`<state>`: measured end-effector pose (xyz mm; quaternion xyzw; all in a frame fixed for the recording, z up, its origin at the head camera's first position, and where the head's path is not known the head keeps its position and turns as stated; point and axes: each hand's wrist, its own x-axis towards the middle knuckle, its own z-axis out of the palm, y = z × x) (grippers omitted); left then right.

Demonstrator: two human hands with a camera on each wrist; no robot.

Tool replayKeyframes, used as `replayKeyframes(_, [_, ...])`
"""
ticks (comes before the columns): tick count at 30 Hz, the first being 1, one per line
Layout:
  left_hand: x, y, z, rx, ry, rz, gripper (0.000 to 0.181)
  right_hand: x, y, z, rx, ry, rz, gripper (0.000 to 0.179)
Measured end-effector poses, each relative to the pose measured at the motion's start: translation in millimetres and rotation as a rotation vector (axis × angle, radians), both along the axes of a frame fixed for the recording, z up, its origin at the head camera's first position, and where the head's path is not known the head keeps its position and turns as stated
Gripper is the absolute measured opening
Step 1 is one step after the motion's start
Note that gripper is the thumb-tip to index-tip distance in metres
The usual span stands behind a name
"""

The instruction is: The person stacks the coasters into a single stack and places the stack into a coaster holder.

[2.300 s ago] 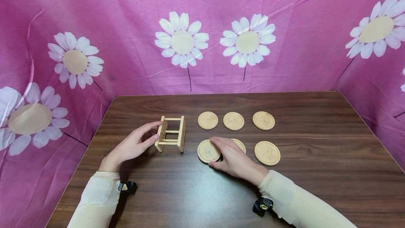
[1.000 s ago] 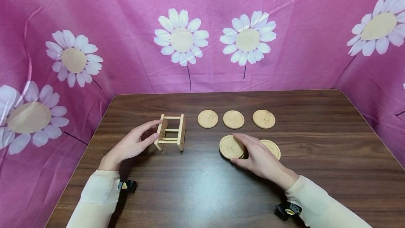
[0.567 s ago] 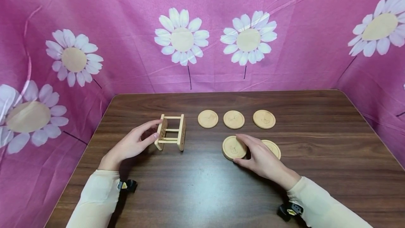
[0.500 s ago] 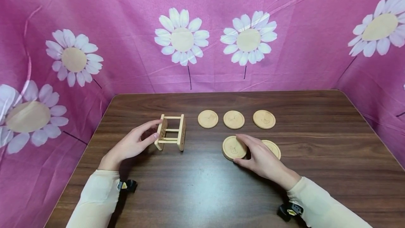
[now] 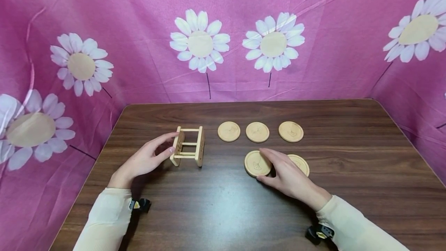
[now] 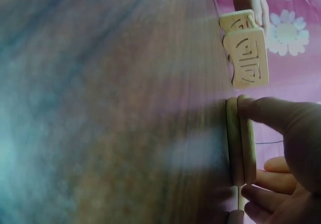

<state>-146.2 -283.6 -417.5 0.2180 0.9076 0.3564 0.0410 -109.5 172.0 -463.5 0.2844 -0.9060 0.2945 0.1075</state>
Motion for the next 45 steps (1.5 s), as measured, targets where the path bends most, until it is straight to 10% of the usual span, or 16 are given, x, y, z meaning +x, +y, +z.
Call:
replayKeyframes(12, [0.5,-1.5,-2.1,0.007,-0.004,0.003,0.051,5.7,-9,35.5,0.033,-0.108,-0.041,0.068])
replayKeyframes(45, [-0.9,-2.7,-3.2,0.034,-0.006,-0.017,0.050,-30.8,-32,53.1,-0.071,-0.183,0.027,0.058])
